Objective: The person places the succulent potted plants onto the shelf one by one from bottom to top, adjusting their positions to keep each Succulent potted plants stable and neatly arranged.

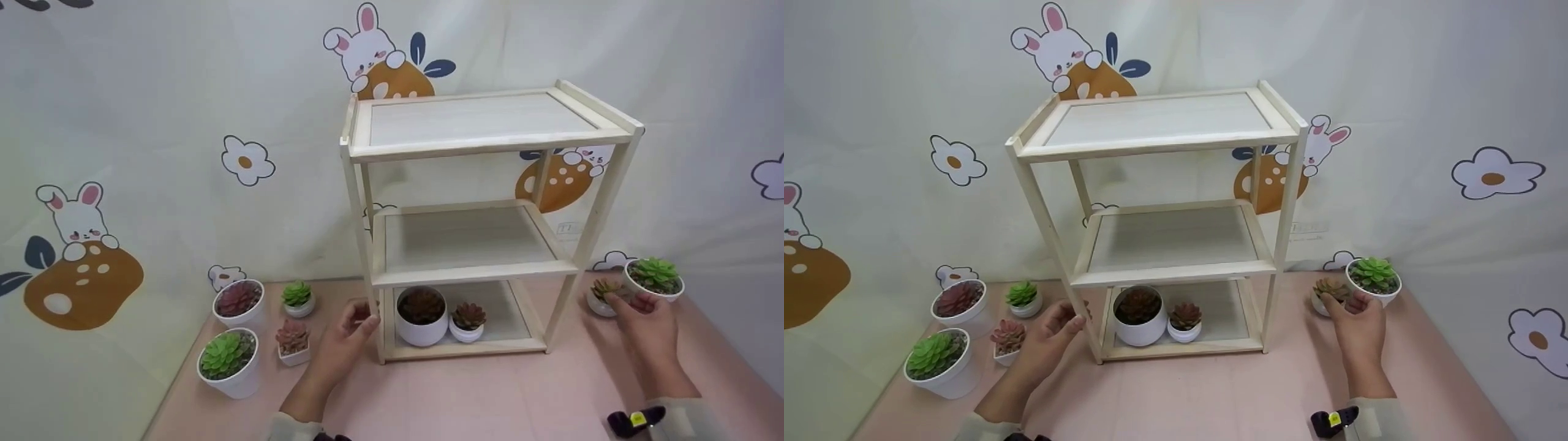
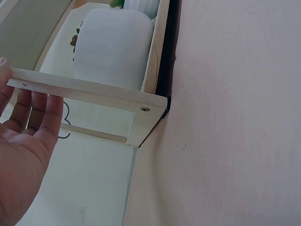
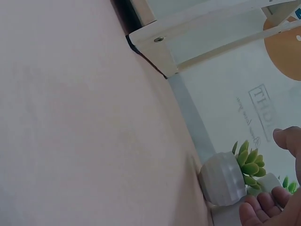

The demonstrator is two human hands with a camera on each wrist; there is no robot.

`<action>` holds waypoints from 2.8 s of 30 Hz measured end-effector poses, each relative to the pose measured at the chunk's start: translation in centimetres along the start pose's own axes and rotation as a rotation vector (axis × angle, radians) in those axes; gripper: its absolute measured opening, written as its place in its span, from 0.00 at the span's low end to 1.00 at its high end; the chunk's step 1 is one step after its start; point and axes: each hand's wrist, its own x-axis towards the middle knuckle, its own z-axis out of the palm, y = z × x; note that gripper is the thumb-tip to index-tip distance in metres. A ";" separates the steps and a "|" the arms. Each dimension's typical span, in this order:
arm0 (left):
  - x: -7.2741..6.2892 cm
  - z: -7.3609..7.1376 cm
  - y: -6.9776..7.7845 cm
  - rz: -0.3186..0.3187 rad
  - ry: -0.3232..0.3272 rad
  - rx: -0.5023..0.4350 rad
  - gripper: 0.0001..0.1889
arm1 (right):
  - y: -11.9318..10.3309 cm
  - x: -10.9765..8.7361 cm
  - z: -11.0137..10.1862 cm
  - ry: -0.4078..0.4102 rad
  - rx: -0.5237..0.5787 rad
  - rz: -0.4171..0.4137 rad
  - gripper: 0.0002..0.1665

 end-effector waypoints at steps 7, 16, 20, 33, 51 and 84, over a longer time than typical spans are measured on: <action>0.1 0.0 -0.1 0.004 -0.001 -0.008 0.17 | 0.7 -0.3 0.6 -0.047 -0.099 -0.040 0.48; -0.1 0.0 0.1 -0.019 -0.005 -0.012 0.18 | 1.0 -0.2 1.0 -0.057 -0.098 -0.044 0.48; -0.1 0.0 0.1 -0.020 0.001 -0.015 0.18 | 1.0 -0.1 1.0 -0.075 -0.079 -0.022 0.50; -0.1 -0.1 0.2 -0.022 0.005 0.001 0.20 | 1.3 0.7 1.2 -0.165 -0.061 0.061 0.59; -0.1 0.0 0.2 -0.005 -0.003 0.022 0.18 | 1.8 1.3 1.8 -0.199 -0.093 0.025 0.60; 0.0 0.0 0.2 0.011 0.004 0.005 0.18 | 2.8 1.5 2.0 -0.169 -0.219 -0.126 0.53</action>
